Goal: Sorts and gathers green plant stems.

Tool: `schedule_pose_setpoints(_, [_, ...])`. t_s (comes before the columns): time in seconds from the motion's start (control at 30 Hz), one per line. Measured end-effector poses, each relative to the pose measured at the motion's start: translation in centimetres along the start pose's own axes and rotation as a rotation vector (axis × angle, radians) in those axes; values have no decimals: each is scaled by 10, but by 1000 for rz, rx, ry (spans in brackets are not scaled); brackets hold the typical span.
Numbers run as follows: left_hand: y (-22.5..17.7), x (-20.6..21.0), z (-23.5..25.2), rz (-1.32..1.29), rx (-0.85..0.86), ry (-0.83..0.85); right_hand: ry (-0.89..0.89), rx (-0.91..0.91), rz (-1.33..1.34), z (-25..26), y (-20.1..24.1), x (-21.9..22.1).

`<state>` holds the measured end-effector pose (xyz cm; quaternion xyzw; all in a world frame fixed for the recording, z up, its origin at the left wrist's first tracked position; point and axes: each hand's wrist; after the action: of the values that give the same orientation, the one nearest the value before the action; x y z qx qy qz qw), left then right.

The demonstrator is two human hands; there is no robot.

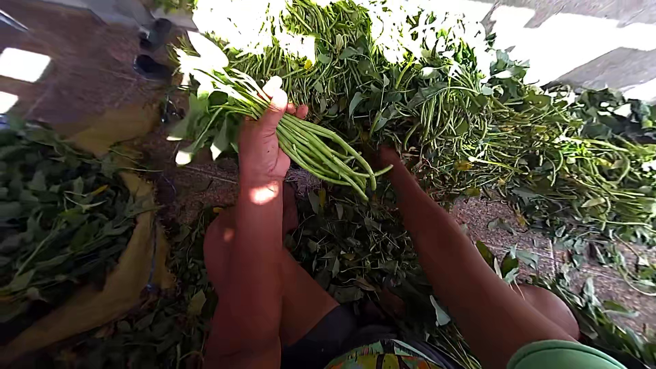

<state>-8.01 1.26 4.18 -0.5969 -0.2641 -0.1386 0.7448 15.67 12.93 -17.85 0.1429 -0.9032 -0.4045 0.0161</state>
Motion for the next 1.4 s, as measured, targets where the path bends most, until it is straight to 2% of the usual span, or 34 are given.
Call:
schedule_pose_setpoints(0.03, [-1,-3,1,-23,-16,26,-56,-27,-43,-6,-2,-1])
schedule_pose_setpoints(0.13, [-1,-1,3,-26,-18,78,-280,-135,84,-44,-6,-11])
schedule_pose_setpoints(0.23, [4,5,2,23,-13,97,-395,-237,140,-90,-19,-29])
schedule_pose_setpoints(0.4, [22,16,0,65,-74,42,-277,-128,238,-89,-44,-42])
schedule_pose_setpoints(0.5, [28,16,0,94,-102,0,-83,-53,167,-71,-51,-24])
schedule_pose_setpoints(0.6, [27,13,-2,110,-100,-27,55,6,321,-47,-62,4])
schedule_pose_setpoints(0.7, [23,8,-2,116,-79,-30,55,72,613,-24,-73,25])
schedule_pose_setpoints(0.73, [22,7,-1,117,-77,-39,-1,58,737,-18,-75,28])
schedule_pose_setpoints(0.8, [21,6,1,113,-75,-58,-174,-46,972,-11,-72,32])
schedule_pose_setpoints(0.87, [20,6,2,109,-74,-66,-187,-198,1134,-16,-61,31])
schedule_pose_setpoints(0.93, [19,7,3,118,-90,-75,-24,-344,1022,-41,-52,24])
schedule_pose_setpoints(0.97, [19,7,4,120,-97,-78,63,-401,848,-60,-47,20])
schedule_pose_setpoints(1.03, [19,8,8,135,-97,-83,101,-516,440,-98,-35,13])
schedule_pose_setpoints(1.1, [21,9,7,191,-93,-91,20,-661,152,-126,-31,4])
schedule_pose_setpoints(1.2, [30,10,6,272,-91,-53,-118,-808,-33,-151,-24,-15])
schedule_pose_setpoints(1.4, [57,14,3,326,-242,5,-308,-824,-171,-192,-9,-32])
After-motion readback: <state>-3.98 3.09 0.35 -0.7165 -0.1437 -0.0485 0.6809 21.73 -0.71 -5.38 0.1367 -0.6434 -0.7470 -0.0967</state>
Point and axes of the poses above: each hand's wrist, its own z-axis towards the middle knuckle, its own x-axis out of the palm, y = z × x, and after that the axes turned 14 degrees about y, right-handed
